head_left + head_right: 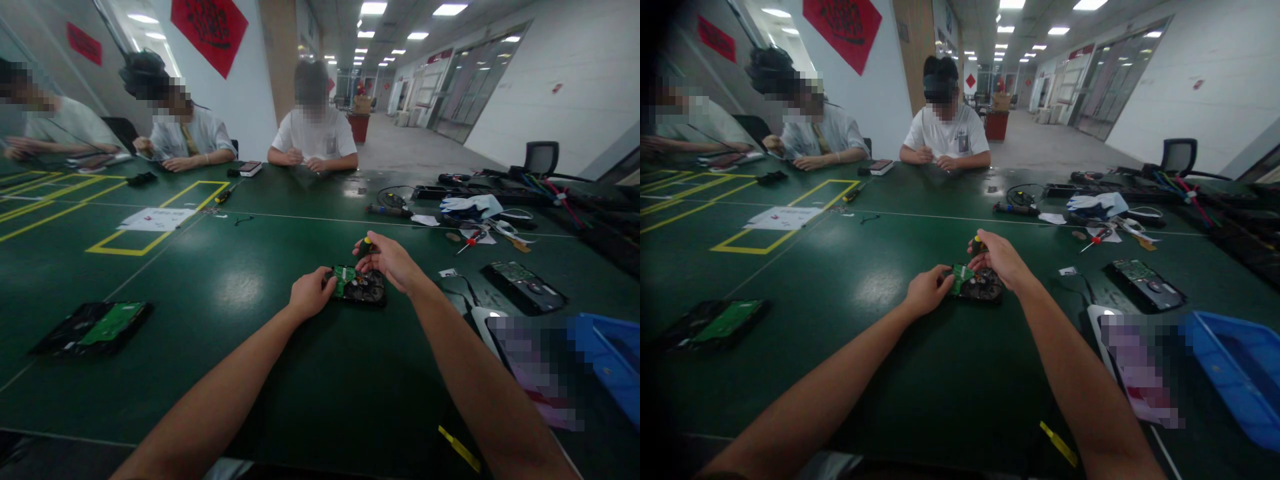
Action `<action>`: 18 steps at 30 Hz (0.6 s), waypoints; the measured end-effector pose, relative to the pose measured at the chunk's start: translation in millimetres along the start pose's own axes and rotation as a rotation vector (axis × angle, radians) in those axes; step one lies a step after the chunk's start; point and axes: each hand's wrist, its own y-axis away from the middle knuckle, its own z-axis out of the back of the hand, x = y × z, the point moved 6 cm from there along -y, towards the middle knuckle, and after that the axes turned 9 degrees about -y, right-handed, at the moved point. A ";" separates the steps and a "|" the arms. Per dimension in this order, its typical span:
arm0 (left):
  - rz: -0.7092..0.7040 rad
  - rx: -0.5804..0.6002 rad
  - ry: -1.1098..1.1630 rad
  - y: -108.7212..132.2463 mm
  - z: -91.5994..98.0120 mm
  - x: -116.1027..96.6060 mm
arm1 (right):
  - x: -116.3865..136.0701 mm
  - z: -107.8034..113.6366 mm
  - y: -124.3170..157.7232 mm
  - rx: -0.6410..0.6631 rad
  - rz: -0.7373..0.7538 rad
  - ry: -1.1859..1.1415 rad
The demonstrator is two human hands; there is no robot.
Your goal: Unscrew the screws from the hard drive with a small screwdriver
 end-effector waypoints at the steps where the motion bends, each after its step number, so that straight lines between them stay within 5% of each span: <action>1: 0.002 0.001 0.000 -0.1 -0.1 0.0 | -0.3 -1.9 0.6 0.019 -0.011 -0.002; 18: -0.006 -0.002 -0.012 0.2 -0.4 0.4 | 4.9 15.0 -3.4 -0.086 0.095 0.208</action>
